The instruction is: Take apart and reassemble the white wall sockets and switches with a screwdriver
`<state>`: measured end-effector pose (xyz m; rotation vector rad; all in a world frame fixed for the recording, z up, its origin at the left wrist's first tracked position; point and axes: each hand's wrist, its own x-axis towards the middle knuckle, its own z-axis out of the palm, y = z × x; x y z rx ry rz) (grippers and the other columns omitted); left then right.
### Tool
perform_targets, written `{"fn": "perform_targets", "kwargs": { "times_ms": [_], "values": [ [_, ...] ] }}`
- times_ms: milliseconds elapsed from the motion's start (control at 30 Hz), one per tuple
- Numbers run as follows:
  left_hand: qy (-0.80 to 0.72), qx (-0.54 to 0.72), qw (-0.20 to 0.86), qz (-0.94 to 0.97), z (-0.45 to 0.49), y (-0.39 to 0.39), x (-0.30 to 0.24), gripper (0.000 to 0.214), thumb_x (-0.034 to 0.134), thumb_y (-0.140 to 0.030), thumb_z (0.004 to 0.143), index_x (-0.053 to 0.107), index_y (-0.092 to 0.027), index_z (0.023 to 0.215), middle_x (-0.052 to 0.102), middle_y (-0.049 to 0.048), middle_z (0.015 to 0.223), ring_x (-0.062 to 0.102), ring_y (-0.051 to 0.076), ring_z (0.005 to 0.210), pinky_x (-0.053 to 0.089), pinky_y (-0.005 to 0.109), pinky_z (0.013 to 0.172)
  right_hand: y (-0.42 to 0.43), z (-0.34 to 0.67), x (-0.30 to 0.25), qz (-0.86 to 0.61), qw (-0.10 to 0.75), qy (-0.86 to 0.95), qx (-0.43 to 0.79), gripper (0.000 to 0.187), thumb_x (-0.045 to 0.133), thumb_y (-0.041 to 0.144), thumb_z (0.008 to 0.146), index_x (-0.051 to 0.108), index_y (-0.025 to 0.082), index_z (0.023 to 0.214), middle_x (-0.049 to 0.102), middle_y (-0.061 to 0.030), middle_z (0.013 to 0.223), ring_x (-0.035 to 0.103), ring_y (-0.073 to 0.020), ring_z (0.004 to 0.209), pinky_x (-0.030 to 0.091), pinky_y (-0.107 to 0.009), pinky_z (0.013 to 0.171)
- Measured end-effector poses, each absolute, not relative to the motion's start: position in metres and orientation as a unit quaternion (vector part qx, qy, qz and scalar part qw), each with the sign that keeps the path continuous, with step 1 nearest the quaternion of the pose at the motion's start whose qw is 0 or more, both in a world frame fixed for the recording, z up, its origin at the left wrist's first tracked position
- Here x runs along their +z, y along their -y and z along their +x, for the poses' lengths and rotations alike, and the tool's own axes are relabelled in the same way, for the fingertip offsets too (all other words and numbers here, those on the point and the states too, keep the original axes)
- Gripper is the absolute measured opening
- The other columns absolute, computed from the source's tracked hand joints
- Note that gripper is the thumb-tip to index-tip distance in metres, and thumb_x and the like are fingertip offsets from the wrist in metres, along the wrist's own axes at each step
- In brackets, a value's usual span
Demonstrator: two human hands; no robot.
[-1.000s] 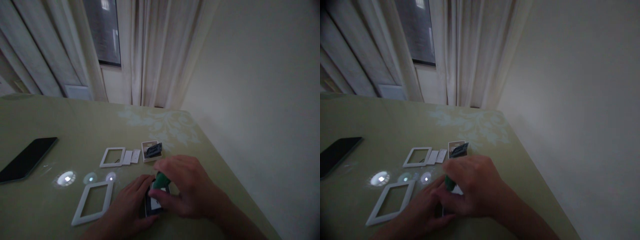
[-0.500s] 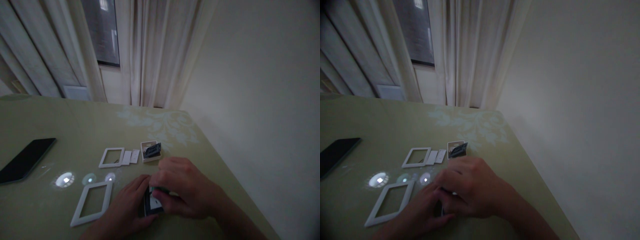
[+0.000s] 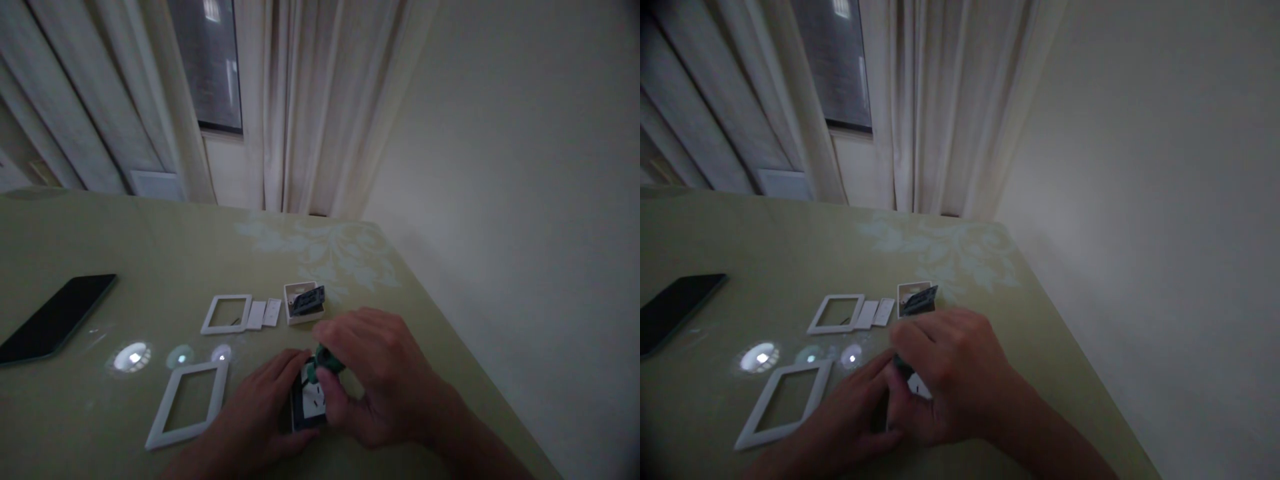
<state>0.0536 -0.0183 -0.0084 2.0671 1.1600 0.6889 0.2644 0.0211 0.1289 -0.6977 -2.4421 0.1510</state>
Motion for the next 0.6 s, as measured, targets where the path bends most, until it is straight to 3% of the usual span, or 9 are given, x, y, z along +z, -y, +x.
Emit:
{"fn": "perform_targets", "kwargs": {
  "times_ms": [100, 200, 367, 500, 600],
  "values": [
    [-0.442, 0.26, 0.337, 0.79, 0.0526, 0.0185, -0.0087, 0.072, 0.085, -0.032, 0.079, 0.058, -0.034, 0.145, 0.069, 0.0069, 0.142, 0.068, 0.035, 0.125, 0.056, 0.047, 0.108, -0.0214, 0.2653, 0.1291, -0.248, 0.28, 0.926, 0.057, 0.016, 0.053, 0.027, 0.104, 0.064, 0.02, 0.095, 0.061, 0.0024, 0.072, 0.052, -0.0149, 0.063, 0.035, -0.032, 0.061],
    [-0.434, 0.274, 0.335, 0.79, 0.0523, 0.019, -0.0096, 0.065, 0.082, -0.028, 0.08, 0.061, -0.035, 0.142, 0.072, 0.0035, 0.136, 0.072, 0.033, 0.119, 0.059, 0.042, 0.103, -0.0217, 0.2659, 0.1327, -0.2, 0.243, 0.945, 0.083, 0.021, 0.048, 0.027, 0.104, 0.068, 0.019, 0.103, 0.061, -0.0011, 0.08, 0.055, -0.0172, 0.07, 0.037, -0.032, 0.063],
    [-0.434, 0.266, 0.329, 0.796, 0.0527, 0.0192, -0.0106, 0.083, 0.086, -0.026, 0.077, 0.05, -0.035, 0.152, 0.069, 0.0076, 0.139, 0.068, 0.035, 0.123, 0.057, 0.046, 0.106, -0.0216, 0.264, 0.1324, -0.243, 0.278, 0.928, 0.041, 0.021, 0.052, 0.029, 0.106, 0.068, 0.017, 0.098, 0.064, -0.0009, 0.077, 0.055, -0.017, 0.067, 0.037, -0.033, 0.063],
    [-0.432, 0.255, 0.335, 0.798, 0.0525, 0.0194, -0.0113, 0.078, 0.082, -0.026, 0.081, 0.051, -0.036, 0.151, 0.067, 0.0054, 0.141, 0.068, 0.034, 0.124, 0.057, 0.044, 0.106, -0.0211, 0.2617, 0.1309, -0.207, 0.258, 0.941, 0.076, 0.025, 0.049, 0.028, 0.101, 0.069, 0.017, 0.111, 0.064, -0.0032, 0.084, 0.057, -0.0184, 0.072, 0.039, -0.032, 0.063],
    [-0.427, 0.252, 0.339, 0.8, 0.0521, 0.0188, -0.0121, 0.082, 0.084, -0.03, 0.081, 0.048, -0.035, 0.154, 0.064, 0.0075, 0.147, 0.065, 0.036, 0.129, 0.055, 0.046, 0.11, -0.0214, 0.2618, 0.1313, -0.256, 0.291, 0.92, 0.055, 0.018, 0.054, 0.029, 0.101, 0.066, 0.017, 0.104, 0.067, -0.0018, 0.081, 0.058, -0.0173, 0.069, 0.039, -0.032, 0.063]
  ]
}}
